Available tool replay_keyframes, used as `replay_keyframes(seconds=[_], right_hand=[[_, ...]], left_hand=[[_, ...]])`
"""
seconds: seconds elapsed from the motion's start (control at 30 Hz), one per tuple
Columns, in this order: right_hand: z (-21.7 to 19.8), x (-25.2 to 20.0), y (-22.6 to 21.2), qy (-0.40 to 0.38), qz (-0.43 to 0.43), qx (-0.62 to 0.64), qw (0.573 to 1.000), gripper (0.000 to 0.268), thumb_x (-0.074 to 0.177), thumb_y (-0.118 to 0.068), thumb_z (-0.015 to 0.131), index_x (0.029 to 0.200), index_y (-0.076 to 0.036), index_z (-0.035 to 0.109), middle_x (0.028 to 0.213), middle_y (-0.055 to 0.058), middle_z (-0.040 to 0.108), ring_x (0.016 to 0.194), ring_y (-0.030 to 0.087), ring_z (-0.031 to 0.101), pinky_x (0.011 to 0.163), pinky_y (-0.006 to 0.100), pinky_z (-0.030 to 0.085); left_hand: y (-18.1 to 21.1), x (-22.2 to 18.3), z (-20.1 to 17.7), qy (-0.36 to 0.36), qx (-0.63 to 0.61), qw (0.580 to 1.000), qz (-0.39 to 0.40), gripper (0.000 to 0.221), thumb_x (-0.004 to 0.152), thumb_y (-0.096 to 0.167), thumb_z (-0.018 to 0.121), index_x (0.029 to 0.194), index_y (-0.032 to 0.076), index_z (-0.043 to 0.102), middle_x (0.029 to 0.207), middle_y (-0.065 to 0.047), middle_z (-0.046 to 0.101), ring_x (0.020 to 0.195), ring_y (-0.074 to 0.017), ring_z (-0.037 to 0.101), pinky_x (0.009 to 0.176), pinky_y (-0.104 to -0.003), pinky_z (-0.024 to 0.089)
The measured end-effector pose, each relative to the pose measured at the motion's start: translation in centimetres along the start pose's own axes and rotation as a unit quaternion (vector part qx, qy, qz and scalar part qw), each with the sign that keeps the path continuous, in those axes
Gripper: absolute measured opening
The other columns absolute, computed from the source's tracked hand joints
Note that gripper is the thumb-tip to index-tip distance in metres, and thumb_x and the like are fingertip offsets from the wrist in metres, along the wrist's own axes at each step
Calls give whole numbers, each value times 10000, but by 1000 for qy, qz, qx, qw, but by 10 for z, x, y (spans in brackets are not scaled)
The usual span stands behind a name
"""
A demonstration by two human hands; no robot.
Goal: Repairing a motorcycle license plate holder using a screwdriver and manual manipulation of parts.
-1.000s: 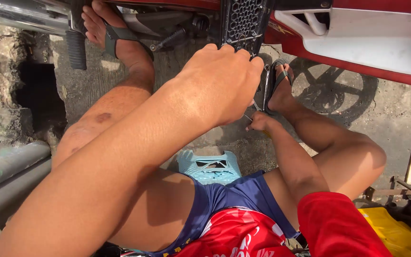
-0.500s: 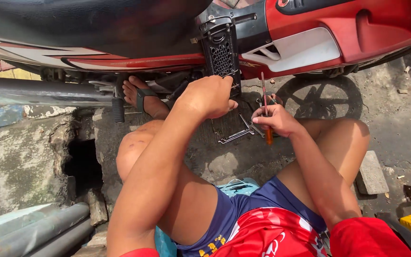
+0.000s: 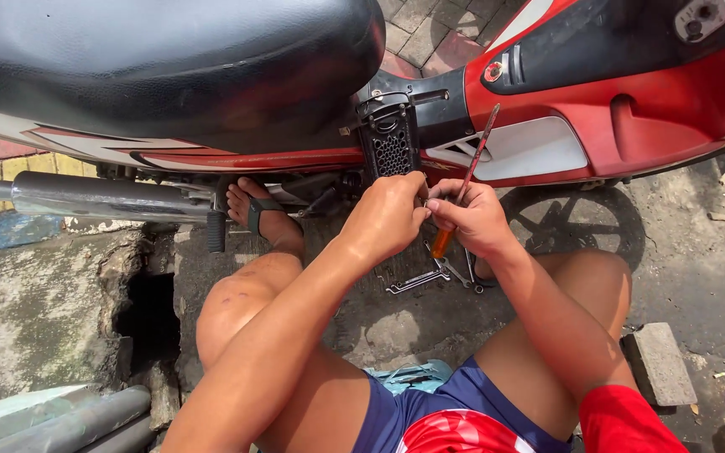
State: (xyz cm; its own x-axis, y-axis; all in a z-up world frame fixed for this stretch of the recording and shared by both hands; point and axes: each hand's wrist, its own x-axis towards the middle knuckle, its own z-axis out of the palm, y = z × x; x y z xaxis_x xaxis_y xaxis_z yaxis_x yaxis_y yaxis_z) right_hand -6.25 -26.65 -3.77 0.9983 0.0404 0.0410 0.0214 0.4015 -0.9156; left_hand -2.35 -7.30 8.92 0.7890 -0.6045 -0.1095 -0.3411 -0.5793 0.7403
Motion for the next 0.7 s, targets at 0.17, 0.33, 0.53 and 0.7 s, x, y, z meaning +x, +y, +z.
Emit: replay_keyframes(seconds=[0.17, 0.33, 0.53, 0.7], right_hand=[[10, 0, 11, 32, 70, 85, 993, 108, 916, 75, 713, 999, 113, 657, 637, 46, 452, 523, 84, 423, 488, 247, 385], [-8, 14, 24, 56, 95, 98, 989, 96, 910, 55, 721, 995, 70, 678, 658, 16, 459, 520, 58, 400, 497, 217, 358], [-32, 39, 35, 88, 106, 88, 987, 96, 955, 29, 694, 1033, 78, 668, 691, 0, 471, 546, 41, 411, 525, 197, 363], [-43, 45, 49, 112, 127, 88, 982, 119, 954, 26, 699, 1059, 75, 674, 697, 6, 474, 550, 41, 421, 528, 191, 371]], left_hand=[[-19, 16, 12, -3, 25, 1000, 8, 56, 888, 49, 675, 909, 46, 624, 704, -113, 644, 705, -352, 717, 587, -428, 584], [-12, 29, 4, -11, 50, 999, 11, 122, 867, -55, 599, 931, -1, 688, 774, -177, 680, 774, -403, 723, 679, -472, 607], [-25, 45, -13, 11, 60, 998, -3, 146, 853, -26, 659, 987, 11, 702, 839, -142, 694, 831, -366, 736, 724, -475, 615], [-37, 60, -17, 12, 50, 999, -7, 120, 852, -4, 682, 963, 31, 712, 860, -136, 677, 855, -374, 726, 736, -487, 614]])
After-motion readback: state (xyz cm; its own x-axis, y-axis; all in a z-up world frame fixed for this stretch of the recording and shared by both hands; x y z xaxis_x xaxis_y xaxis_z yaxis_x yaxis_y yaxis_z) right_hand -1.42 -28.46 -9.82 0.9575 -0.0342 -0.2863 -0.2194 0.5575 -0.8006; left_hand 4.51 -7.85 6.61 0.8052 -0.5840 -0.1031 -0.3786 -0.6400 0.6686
